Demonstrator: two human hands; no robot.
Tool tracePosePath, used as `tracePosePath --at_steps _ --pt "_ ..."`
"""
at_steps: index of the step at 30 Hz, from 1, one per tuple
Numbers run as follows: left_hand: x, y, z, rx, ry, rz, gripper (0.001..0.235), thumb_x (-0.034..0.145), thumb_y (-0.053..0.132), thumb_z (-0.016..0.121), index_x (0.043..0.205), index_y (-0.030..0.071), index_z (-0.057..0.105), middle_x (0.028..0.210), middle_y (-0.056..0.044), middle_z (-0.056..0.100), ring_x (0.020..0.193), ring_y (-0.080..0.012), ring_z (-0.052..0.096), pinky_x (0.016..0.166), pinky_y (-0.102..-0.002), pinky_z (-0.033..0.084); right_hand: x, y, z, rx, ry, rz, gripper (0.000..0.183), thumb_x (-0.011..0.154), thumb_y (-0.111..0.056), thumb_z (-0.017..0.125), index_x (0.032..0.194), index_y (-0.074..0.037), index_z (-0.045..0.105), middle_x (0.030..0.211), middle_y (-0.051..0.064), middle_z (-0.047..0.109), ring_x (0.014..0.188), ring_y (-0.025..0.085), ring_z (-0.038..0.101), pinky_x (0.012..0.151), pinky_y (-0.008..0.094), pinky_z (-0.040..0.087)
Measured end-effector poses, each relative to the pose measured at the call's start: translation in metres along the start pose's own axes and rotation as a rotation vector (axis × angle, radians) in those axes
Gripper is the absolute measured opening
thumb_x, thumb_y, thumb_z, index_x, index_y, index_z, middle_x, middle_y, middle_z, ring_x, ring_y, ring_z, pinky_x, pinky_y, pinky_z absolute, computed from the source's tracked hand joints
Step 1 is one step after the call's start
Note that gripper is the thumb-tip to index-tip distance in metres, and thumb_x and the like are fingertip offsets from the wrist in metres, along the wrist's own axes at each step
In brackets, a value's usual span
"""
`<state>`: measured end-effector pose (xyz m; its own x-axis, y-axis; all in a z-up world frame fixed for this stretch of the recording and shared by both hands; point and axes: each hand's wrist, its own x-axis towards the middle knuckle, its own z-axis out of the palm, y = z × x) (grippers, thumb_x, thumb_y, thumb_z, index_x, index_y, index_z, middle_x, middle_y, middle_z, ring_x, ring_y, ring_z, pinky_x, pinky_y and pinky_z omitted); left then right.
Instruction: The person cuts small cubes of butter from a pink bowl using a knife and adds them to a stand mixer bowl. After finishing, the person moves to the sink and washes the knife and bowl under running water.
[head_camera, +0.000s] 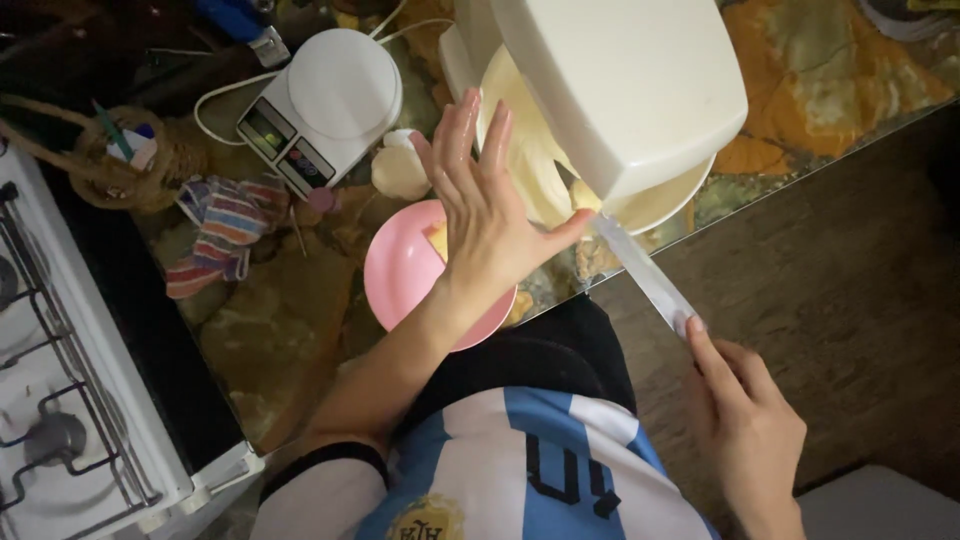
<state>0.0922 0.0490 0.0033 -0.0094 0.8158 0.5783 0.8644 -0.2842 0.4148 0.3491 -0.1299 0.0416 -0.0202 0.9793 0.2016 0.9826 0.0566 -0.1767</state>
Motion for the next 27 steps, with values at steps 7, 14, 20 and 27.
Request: tracePosePath --at_steps 7,14,20,27 --pt "-0.003 -0.008 0.010 0.001 -0.018 -0.016 0.146 0.068 0.086 0.100 0.161 0.007 0.019 0.168 -0.020 0.023 0.161 -0.0402 0.027 0.135 -0.079 0.014 0.003 -0.005 -0.004 0.037 -0.009 -0.055 0.048 0.106 -0.011 0.071 0.150 -0.027 0.064 0.121 -0.006 0.070 0.095 0.012 0.068 0.067 0.029 0.049" --pt "0.015 -0.055 -0.006 -0.017 0.094 -0.129 0.108 0.097 0.061 0.088 0.164 0.013 0.018 0.170 -0.016 0.020 0.162 -0.0363 0.028 0.138 -0.070 0.027 -0.008 0.015 -0.008 0.162 -0.246 0.045 0.060 0.097 -0.019 0.069 0.155 -0.030 0.057 0.111 -0.007 0.068 0.078 0.012 0.062 0.064 0.030 0.049" --pt "0.006 -0.080 -0.074 -0.192 -0.086 0.084 0.030 0.099 0.008 0.074 0.126 0.004 0.061 0.123 -0.015 0.064 0.114 -0.0361 0.061 0.099 -0.048 0.048 -0.003 0.013 -0.022 0.532 -0.375 0.225 0.049 0.096 -0.016 0.059 0.145 -0.014 0.062 0.141 0.011 0.068 0.124 0.019 0.066 0.103 0.030 0.048" --pt "-0.027 -0.101 -0.070 -0.111 -0.276 0.038 0.026 0.098 0.019 0.071 0.122 0.010 0.068 0.120 -0.008 0.063 0.100 -0.0324 0.060 0.085 -0.044 0.045 0.004 0.014 -0.022 0.487 -0.420 0.230 0.051 0.099 -0.017 0.057 0.150 -0.019 0.062 0.109 0.005 0.079 0.070 0.012 0.059 0.072 0.028 0.047"
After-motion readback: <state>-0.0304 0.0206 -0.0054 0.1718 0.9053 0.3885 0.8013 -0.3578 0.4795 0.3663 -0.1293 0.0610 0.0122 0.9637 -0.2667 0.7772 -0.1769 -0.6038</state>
